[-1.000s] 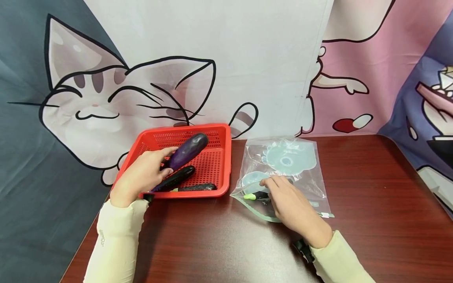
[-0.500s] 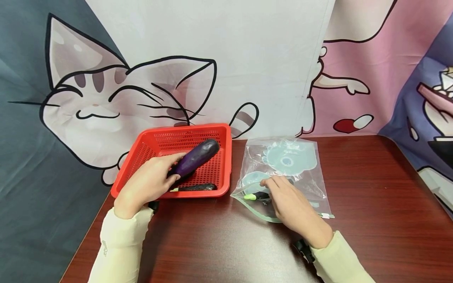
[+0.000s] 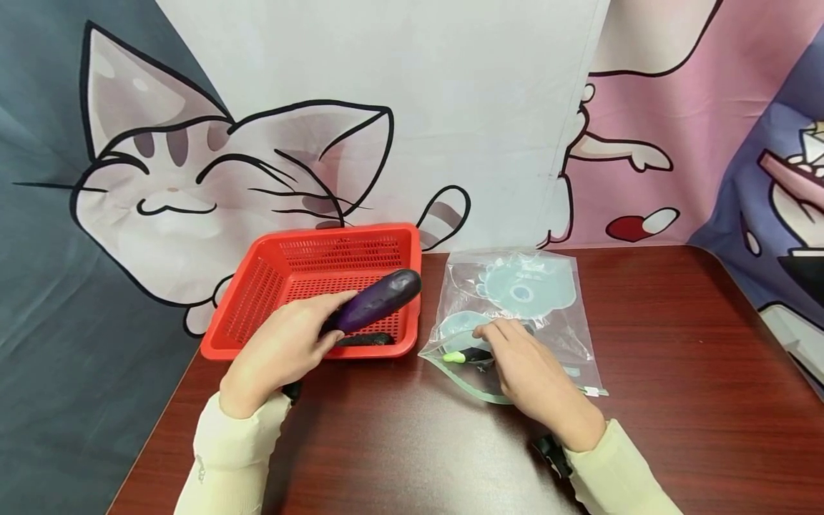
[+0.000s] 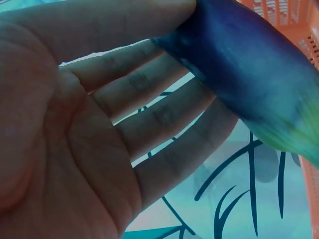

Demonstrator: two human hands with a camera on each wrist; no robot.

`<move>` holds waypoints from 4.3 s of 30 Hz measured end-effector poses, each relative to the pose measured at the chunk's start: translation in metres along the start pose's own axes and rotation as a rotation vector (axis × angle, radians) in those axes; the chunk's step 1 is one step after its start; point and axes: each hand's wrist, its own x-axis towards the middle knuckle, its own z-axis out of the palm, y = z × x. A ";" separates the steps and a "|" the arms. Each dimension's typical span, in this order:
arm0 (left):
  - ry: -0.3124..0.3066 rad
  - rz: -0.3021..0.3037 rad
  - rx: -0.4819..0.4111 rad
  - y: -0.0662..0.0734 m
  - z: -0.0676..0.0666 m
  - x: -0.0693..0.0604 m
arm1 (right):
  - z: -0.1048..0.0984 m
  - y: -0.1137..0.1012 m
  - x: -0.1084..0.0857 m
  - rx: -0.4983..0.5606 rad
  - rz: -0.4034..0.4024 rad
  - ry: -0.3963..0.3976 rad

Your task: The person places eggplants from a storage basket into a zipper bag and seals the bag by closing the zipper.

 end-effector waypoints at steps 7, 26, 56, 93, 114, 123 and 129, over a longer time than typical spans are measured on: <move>0.024 0.021 -0.013 0.008 0.007 -0.003 | 0.000 -0.001 0.001 0.000 -0.016 0.016; 0.068 0.105 -0.041 0.030 0.022 -0.011 | 0.000 -0.001 0.000 -0.001 -0.013 0.022; 0.005 0.172 -0.063 0.047 0.048 -0.011 | -0.003 -0.002 -0.001 -0.016 0.003 -0.011; -0.013 0.198 0.096 0.066 0.062 -0.008 | -0.002 -0.003 -0.001 0.018 0.009 -0.031; 0.023 0.304 0.180 0.080 0.077 0.000 | 0.000 -0.003 -0.002 0.013 0.002 -0.020; 0.041 0.310 0.193 0.084 0.082 0.001 | 0.001 -0.004 -0.002 0.018 -0.001 -0.020; 0.028 0.308 0.211 0.087 0.084 0.002 | 0.001 -0.004 -0.002 0.013 -0.003 -0.024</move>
